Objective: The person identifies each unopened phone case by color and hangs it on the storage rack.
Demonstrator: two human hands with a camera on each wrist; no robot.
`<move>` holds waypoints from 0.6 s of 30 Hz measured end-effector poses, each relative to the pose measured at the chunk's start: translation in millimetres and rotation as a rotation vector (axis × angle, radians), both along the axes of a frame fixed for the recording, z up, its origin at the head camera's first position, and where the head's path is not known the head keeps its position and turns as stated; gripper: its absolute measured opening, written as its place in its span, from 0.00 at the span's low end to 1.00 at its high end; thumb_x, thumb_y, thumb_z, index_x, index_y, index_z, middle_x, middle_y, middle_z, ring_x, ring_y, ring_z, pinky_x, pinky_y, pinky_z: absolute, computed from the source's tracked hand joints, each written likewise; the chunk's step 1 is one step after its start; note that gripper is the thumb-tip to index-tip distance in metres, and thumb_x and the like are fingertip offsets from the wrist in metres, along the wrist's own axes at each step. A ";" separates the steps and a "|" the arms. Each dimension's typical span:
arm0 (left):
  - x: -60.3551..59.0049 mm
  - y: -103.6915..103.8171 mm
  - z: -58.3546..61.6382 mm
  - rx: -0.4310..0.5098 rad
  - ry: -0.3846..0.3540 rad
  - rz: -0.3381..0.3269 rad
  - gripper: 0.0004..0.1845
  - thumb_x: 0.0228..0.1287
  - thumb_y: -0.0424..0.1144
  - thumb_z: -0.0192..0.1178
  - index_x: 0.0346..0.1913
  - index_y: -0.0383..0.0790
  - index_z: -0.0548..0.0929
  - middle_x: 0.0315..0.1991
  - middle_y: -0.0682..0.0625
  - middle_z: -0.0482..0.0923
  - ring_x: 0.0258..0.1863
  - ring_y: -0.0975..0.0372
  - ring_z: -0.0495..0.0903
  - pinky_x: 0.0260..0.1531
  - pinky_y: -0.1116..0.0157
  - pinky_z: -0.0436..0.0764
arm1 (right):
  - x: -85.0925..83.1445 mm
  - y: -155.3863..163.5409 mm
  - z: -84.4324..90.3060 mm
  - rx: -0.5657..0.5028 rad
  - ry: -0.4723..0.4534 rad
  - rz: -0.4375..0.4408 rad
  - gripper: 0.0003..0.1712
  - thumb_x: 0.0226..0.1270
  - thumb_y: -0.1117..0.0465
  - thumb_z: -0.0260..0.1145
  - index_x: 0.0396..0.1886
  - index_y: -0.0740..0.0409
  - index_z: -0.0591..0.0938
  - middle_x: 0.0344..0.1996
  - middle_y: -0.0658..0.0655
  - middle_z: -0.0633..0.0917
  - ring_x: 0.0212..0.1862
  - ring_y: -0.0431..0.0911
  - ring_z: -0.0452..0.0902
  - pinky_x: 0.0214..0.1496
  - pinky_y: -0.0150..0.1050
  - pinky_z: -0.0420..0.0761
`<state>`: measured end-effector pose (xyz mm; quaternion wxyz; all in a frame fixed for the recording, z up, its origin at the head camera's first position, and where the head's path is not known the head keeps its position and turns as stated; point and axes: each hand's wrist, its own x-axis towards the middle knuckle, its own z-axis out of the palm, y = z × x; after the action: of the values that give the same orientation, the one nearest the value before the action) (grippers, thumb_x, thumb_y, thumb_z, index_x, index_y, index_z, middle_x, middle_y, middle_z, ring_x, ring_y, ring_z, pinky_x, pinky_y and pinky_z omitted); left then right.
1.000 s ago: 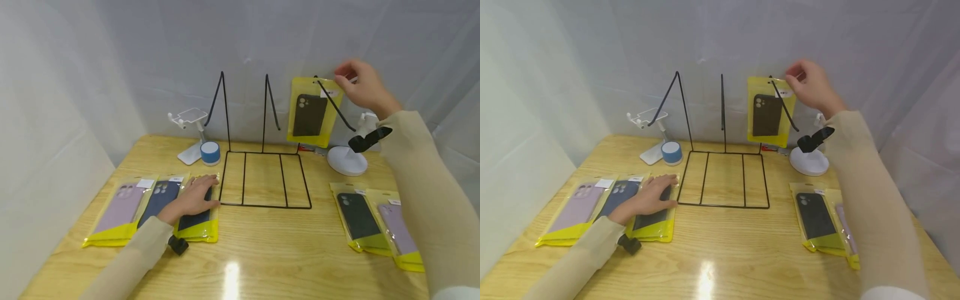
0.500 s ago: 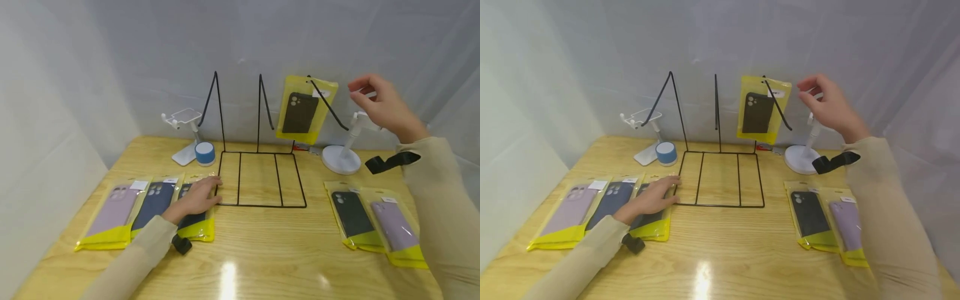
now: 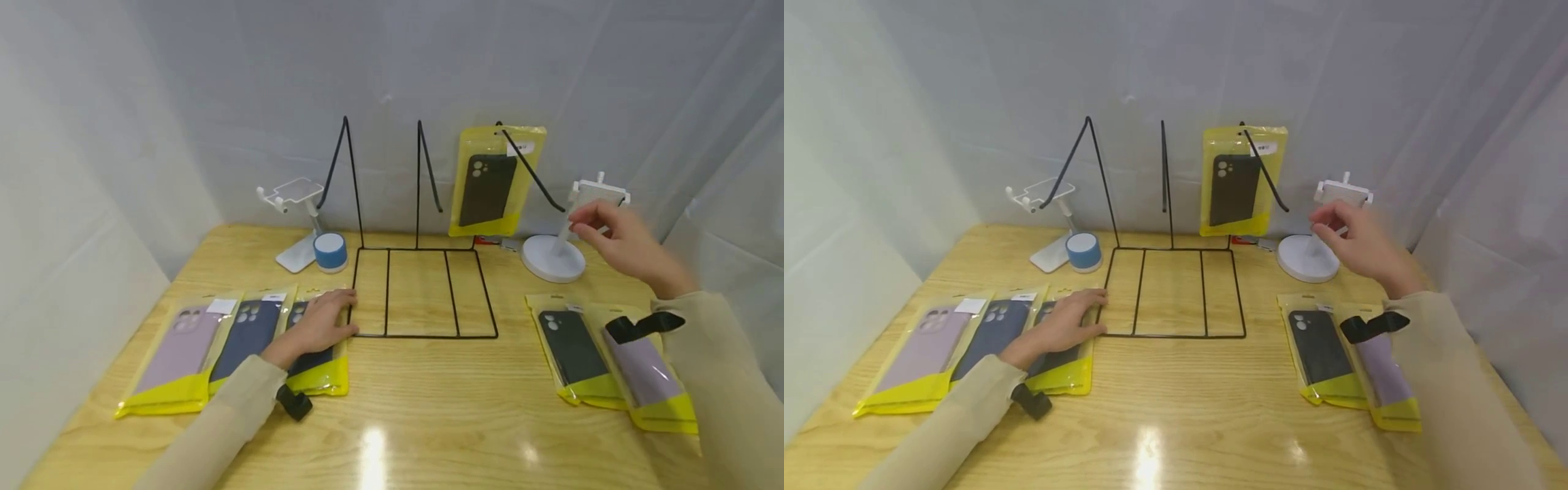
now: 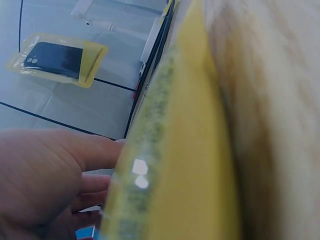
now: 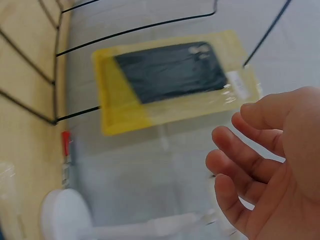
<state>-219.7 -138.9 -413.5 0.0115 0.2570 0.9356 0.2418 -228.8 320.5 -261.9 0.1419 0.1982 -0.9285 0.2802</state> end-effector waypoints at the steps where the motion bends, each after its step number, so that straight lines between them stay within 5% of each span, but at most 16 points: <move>1: 0.6 -0.1 0.5 0.000 -0.004 0.003 0.26 0.63 0.39 0.63 0.60 0.29 0.74 0.68 0.35 0.66 0.68 0.40 0.62 0.63 0.38 0.58 | 1.1 2.3 -6.2 0.020 -0.029 -0.010 0.09 0.71 0.64 0.59 0.46 0.64 0.79 0.37 0.47 0.82 0.33 0.28 0.71 0.33 0.23 0.71; 4: 1.4 0.3 2.0 -0.014 0.003 0.008 0.26 0.64 0.39 0.63 0.61 0.28 0.74 0.68 0.35 0.65 0.68 0.40 0.62 0.63 0.39 0.58 | 2.1 9.2 -25.3 0.071 -0.086 -0.009 0.11 0.71 0.62 0.59 0.47 0.64 0.79 0.40 0.60 0.82 0.35 0.29 0.71 0.36 0.24 0.71; 10: 2.8 6.6 0.6 -0.028 -0.023 0.002 0.29 0.65 0.40 0.62 0.63 0.26 0.71 0.70 0.35 0.62 0.68 0.40 0.61 0.65 0.40 0.58 | 5.3 23.3 -54.5 0.147 -0.145 0.014 0.09 0.70 0.66 0.59 0.45 0.67 0.79 0.35 0.60 0.83 0.34 0.31 0.71 0.35 0.28 0.73; 18: 1.9 7.3 0.3 -0.042 -0.040 -0.025 0.31 0.66 0.44 0.61 0.65 0.27 0.69 0.72 0.36 0.60 0.70 0.42 0.59 0.67 0.42 0.56 | -1.3 34.2 -85.8 0.208 -0.247 0.005 0.13 0.69 0.67 0.59 0.48 0.72 0.77 0.39 0.65 0.83 0.40 0.54 0.78 0.39 0.43 0.78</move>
<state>-217.8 -131.6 -413.2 0.0385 0.2633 0.9368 0.2272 -230.1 354.7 -347.7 0.0045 0.1783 -0.9624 0.2049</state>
